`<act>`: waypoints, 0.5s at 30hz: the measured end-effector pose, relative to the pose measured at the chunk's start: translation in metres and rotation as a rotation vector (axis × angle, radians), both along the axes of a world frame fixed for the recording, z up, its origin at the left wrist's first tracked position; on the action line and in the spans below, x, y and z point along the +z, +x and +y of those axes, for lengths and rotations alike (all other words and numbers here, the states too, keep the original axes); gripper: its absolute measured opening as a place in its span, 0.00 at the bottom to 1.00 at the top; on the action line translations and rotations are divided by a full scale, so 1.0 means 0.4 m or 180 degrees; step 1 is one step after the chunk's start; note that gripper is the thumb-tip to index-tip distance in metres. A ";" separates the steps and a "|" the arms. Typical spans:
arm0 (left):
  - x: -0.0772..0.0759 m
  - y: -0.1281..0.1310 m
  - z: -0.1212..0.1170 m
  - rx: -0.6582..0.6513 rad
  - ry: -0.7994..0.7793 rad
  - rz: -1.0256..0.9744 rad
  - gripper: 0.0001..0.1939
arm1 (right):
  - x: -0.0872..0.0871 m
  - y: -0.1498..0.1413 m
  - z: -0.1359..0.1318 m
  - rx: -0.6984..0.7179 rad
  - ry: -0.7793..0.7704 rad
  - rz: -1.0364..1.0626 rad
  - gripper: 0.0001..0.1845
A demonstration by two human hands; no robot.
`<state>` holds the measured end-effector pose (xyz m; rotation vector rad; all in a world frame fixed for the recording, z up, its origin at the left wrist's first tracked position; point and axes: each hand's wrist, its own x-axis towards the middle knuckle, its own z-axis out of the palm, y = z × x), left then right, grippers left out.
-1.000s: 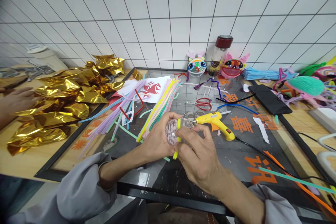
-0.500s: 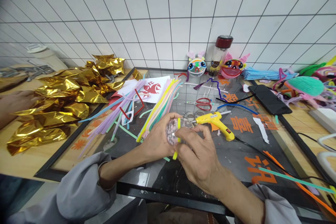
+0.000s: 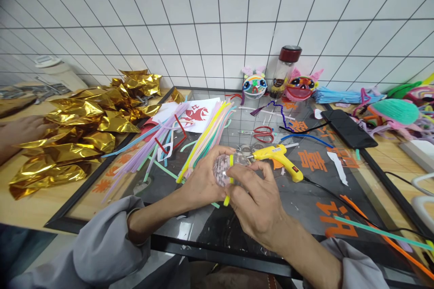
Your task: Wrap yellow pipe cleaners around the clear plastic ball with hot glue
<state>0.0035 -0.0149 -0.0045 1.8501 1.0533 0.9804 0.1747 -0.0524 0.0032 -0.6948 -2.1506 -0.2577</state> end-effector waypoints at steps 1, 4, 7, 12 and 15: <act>-0.001 0.000 0.001 -0.0011 0.0011 -0.0020 0.36 | 0.001 0.000 0.000 -0.0004 0.0013 0.0002 0.09; -0.001 -0.001 0.003 -0.0030 0.0003 -0.0048 0.36 | 0.003 -0.002 0.001 -0.0014 0.0031 0.0006 0.09; 0.000 0.000 0.001 -0.0024 -0.0037 -0.0087 0.36 | 0.003 -0.002 0.000 -0.0036 0.0008 0.0014 0.10; -0.003 0.007 -0.003 0.0071 -0.0265 -0.0171 0.38 | -0.001 0.001 0.000 -0.0017 0.0006 -0.0024 0.09; -0.004 0.008 -0.003 0.0067 -0.0285 -0.0132 0.41 | -0.002 0.002 0.000 -0.0017 0.0014 -0.0029 0.09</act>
